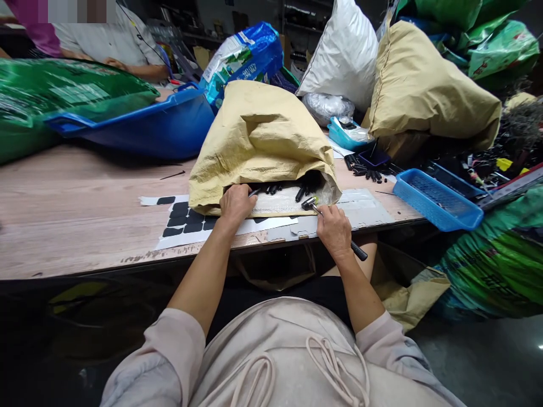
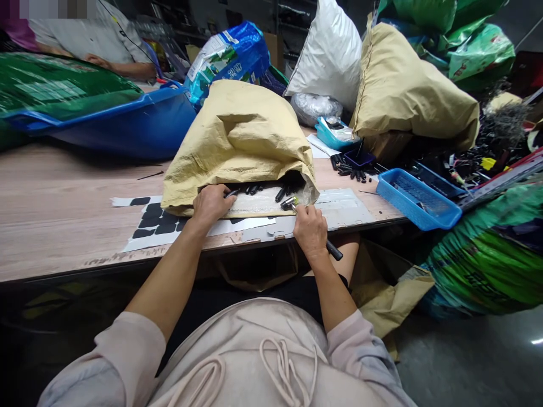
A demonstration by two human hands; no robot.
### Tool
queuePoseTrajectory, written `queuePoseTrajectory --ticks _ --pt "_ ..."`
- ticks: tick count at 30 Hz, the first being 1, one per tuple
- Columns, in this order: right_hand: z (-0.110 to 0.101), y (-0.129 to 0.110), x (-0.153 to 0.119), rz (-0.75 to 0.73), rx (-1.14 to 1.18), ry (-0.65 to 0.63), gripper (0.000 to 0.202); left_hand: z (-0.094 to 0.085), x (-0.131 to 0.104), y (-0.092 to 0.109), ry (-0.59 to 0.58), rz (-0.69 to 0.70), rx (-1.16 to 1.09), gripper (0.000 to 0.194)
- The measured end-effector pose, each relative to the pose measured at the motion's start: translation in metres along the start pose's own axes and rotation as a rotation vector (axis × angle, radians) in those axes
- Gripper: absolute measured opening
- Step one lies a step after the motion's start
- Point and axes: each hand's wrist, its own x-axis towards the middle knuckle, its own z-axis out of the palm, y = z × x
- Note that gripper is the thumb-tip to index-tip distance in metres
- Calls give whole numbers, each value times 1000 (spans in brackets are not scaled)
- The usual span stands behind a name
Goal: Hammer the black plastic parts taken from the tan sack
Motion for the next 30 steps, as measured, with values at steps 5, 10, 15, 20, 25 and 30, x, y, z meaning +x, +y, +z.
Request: queuePoseTrajectory --ticks 5,10,15,20,25,30 --pt "2 1 0 -2 -5 12 26 -8 -34 13 -105 327 -167 14" --pt "5 3 0 -6 11 38 24 7 -61 23 -279 471 -265 15" --pt "2 2 0 13 15 0 24 16 -63 15 -243 437 -370 20" --pt "1 9 3 29 124 -14 28 14 -62 10 -235 409 -430 18" --pt "-5 10 -3 35 371 69 35 12 -62 13 -253 390 -456 18" --pt "-13 -13 -18 -132 681 78 36 12 -62 14 -245 388 -464 20"
